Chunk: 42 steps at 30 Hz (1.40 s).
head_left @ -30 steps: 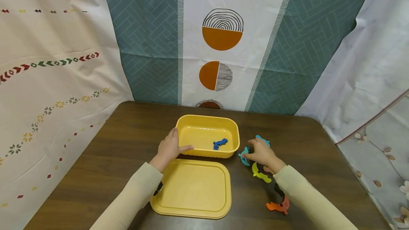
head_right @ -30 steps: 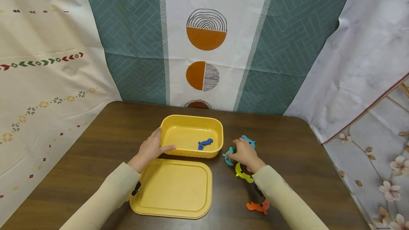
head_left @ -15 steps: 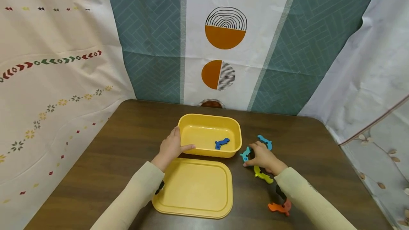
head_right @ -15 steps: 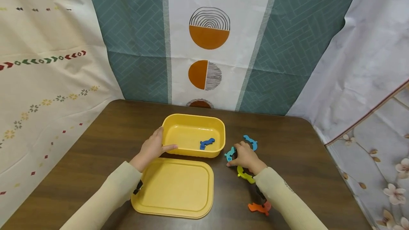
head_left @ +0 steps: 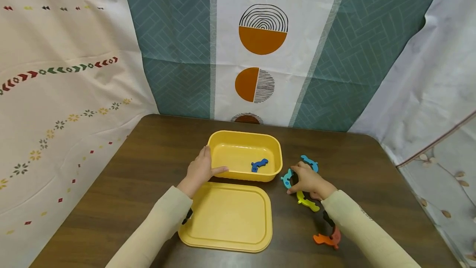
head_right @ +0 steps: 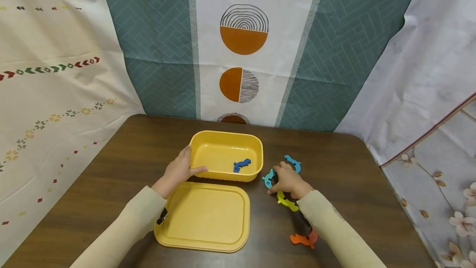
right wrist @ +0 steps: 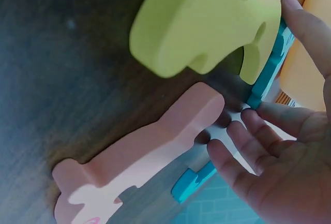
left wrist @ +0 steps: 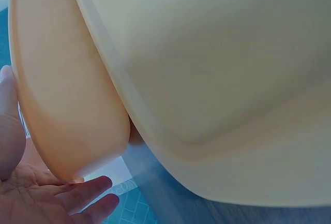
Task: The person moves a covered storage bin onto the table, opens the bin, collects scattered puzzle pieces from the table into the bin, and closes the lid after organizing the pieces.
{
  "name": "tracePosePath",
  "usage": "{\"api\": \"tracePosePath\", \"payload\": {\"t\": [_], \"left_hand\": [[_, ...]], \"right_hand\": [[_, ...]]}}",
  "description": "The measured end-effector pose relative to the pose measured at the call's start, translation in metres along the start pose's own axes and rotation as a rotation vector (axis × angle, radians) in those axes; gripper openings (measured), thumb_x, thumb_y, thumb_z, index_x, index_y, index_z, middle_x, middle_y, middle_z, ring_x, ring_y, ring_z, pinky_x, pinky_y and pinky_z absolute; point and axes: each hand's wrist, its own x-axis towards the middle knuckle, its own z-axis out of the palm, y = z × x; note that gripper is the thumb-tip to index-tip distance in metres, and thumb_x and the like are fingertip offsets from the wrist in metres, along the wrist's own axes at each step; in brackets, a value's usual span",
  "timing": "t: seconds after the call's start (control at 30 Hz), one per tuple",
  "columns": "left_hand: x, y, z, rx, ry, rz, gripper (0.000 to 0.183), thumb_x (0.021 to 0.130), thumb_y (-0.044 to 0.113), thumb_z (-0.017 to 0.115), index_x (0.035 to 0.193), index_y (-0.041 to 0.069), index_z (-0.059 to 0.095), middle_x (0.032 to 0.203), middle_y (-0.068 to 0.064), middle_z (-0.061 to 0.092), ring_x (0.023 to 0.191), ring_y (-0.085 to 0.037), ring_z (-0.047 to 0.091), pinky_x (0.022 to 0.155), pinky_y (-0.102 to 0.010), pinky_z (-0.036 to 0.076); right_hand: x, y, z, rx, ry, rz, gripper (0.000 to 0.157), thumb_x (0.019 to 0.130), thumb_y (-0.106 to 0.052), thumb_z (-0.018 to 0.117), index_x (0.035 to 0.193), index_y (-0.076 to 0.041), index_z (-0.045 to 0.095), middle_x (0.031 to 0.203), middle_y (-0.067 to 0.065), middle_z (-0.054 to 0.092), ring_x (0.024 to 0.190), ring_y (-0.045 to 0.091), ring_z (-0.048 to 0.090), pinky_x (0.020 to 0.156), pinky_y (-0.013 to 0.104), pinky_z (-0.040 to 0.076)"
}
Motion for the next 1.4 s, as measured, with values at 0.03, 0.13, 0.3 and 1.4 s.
{"api": "tracePosePath", "payload": {"t": [0.03,0.13,0.3,1.4], "left_hand": [[0.0,0.0,-0.001,0.001,0.0,0.0,0.103,0.08,0.05,0.071,0.145,-0.012,0.021,0.15,-0.03,0.027,0.127,-0.044,0.044,0.096,-0.056,0.043],[-0.001,0.0,-0.001,0.001,0.001,-0.001,0.103,0.08,0.05,0.071,0.145,-0.012,0.02,0.15,-0.03,0.027,0.127,-0.044,0.044,0.096,-0.056,0.043],[0.0,-0.002,-0.001,-0.004,0.001,0.004,0.103,0.08,0.05,0.071,0.145,-0.012,0.02,0.15,-0.03,0.027,0.128,-0.044,0.043,0.097,-0.056,0.043],[0.001,-0.001,0.003,-0.04,-0.014,-0.02,0.106,0.08,0.051,0.07,0.147,-0.01,0.016,0.152,-0.028,0.022,0.115,-0.043,0.055,0.087,-0.051,0.05]], "right_hand": [[0.0,0.0,0.0,-0.001,0.001,0.0,0.091,0.065,-0.038,0.087,0.132,0.011,0.048,0.114,0.017,0.049,0.106,0.032,0.047,0.086,0.046,0.047],[0.001,-0.002,-0.001,-0.01,0.0,0.007,0.091,0.065,-0.04,0.086,0.132,0.01,0.049,0.116,0.017,0.05,0.107,0.032,0.047,0.088,0.046,0.047],[0.0,-0.003,0.0,-0.029,0.004,0.027,0.089,0.066,-0.043,0.085,0.129,0.01,0.051,0.117,0.019,0.051,0.109,0.034,0.047,0.09,0.047,0.047],[-0.008,-0.004,-0.007,-0.08,0.207,0.102,0.081,0.072,-0.051,0.078,0.12,0.01,0.055,0.114,0.024,0.052,0.1,0.036,0.051,0.074,0.046,0.053]]}}
